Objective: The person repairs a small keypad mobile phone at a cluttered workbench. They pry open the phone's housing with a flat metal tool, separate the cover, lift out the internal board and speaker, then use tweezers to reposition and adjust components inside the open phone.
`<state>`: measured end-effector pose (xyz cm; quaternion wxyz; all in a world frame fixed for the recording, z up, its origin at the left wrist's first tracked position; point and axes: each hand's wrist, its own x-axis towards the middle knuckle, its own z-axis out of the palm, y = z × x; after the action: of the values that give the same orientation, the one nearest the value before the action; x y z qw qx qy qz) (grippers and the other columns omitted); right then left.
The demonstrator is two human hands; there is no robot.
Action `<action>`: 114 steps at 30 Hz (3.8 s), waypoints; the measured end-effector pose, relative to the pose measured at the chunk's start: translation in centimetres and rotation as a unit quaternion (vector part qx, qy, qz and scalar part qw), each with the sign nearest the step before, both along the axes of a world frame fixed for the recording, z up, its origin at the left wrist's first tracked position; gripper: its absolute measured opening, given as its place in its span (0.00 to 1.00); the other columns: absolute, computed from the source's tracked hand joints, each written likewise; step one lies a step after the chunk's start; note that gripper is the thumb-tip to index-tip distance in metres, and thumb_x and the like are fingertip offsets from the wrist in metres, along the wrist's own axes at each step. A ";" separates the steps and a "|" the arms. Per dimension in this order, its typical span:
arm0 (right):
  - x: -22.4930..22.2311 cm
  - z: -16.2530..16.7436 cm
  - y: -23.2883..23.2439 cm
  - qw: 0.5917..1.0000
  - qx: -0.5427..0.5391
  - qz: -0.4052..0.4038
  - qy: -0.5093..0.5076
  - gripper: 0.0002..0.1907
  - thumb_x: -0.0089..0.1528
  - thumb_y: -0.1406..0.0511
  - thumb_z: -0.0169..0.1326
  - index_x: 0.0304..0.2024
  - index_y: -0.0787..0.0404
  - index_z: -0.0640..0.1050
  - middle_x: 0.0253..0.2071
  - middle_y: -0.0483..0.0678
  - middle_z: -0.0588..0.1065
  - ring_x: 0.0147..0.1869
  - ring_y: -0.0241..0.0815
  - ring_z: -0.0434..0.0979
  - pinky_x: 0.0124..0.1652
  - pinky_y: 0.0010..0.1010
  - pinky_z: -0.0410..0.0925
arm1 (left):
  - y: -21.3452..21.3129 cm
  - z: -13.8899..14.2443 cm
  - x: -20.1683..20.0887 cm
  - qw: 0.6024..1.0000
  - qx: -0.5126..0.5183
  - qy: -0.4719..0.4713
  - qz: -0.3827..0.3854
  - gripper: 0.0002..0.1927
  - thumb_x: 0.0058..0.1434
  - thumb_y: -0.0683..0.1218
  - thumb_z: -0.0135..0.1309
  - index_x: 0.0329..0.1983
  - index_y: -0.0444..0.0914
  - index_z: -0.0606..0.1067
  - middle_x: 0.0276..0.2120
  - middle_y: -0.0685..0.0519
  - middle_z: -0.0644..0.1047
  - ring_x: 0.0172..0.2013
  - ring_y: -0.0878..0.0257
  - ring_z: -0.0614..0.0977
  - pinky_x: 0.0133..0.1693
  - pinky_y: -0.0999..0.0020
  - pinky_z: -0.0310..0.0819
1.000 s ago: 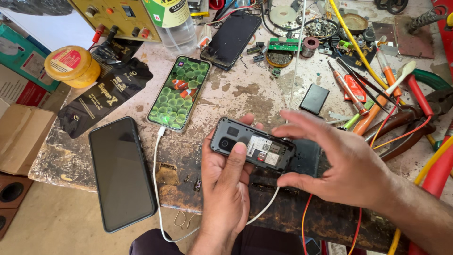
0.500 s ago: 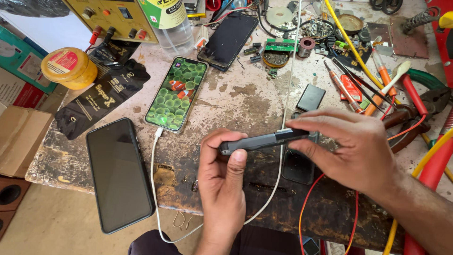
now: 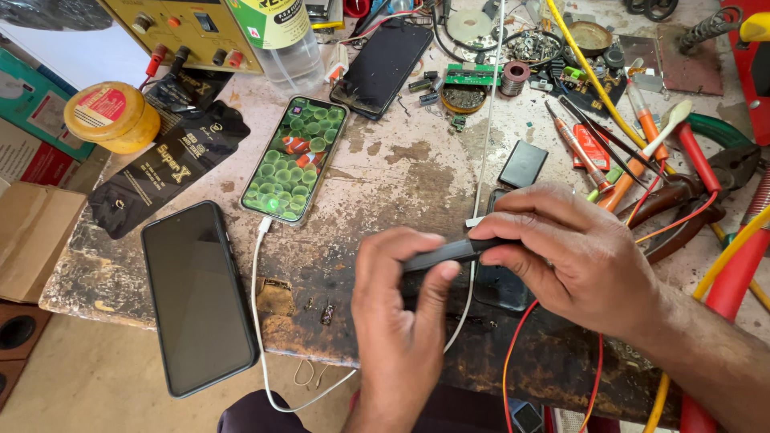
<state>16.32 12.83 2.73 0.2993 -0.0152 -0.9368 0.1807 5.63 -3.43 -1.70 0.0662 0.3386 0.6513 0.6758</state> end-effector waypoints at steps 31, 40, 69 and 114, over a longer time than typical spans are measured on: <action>0.6 1.1 0.5 0.990 -0.008 0.044 0.132 0.13 0.51 0.73 0.69 0.38 0.64 0.81 0.38 0.49 0.78 0.47 0.43 0.83 0.46 0.32 0.78 | -1.2 1.5 -0.5 0.945 -0.072 0.309 0.077 0.17 0.56 0.43 0.64 0.50 0.42 0.81 0.50 0.52 0.80 0.58 0.53 0.76 0.67 0.39 0.55; 0.9 0.4 1.7 0.985 -0.053 0.105 0.127 0.14 0.50 0.73 0.69 0.37 0.63 0.80 0.41 0.50 0.81 0.45 0.40 0.85 0.43 0.28 0.78 | -1.9 0.9 -0.9 0.951 0.003 0.301 0.064 0.16 0.61 0.37 0.59 0.50 0.45 0.83 0.50 0.55 0.83 0.58 0.56 0.83 0.72 0.46 0.64; 1.3 1.0 0.8 0.992 -0.021 0.079 0.098 0.14 0.49 0.75 0.67 0.36 0.63 0.80 0.39 0.51 0.80 0.42 0.41 0.85 0.41 0.29 0.77 | -2.0 0.6 -1.2 0.971 0.011 0.236 0.023 0.18 0.58 0.36 0.61 0.50 0.46 0.83 0.50 0.56 0.83 0.61 0.56 0.82 0.75 0.47 0.57; 1.6 0.9 -1.1 0.984 -0.076 0.032 0.160 0.17 0.59 0.61 0.66 0.47 0.60 0.81 0.44 0.47 0.80 0.41 0.35 0.82 0.35 0.22 0.74 | 0.4 1.4 1.8 0.952 0.191 -0.132 -0.201 0.18 0.67 0.32 0.54 0.59 0.34 0.70 0.55 0.46 0.76 0.58 0.59 0.77 0.69 0.58 0.63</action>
<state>17.88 11.72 3.65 0.4376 0.0211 -0.8601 0.2612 7.41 -3.01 -0.30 0.2202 0.3764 0.4137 0.7991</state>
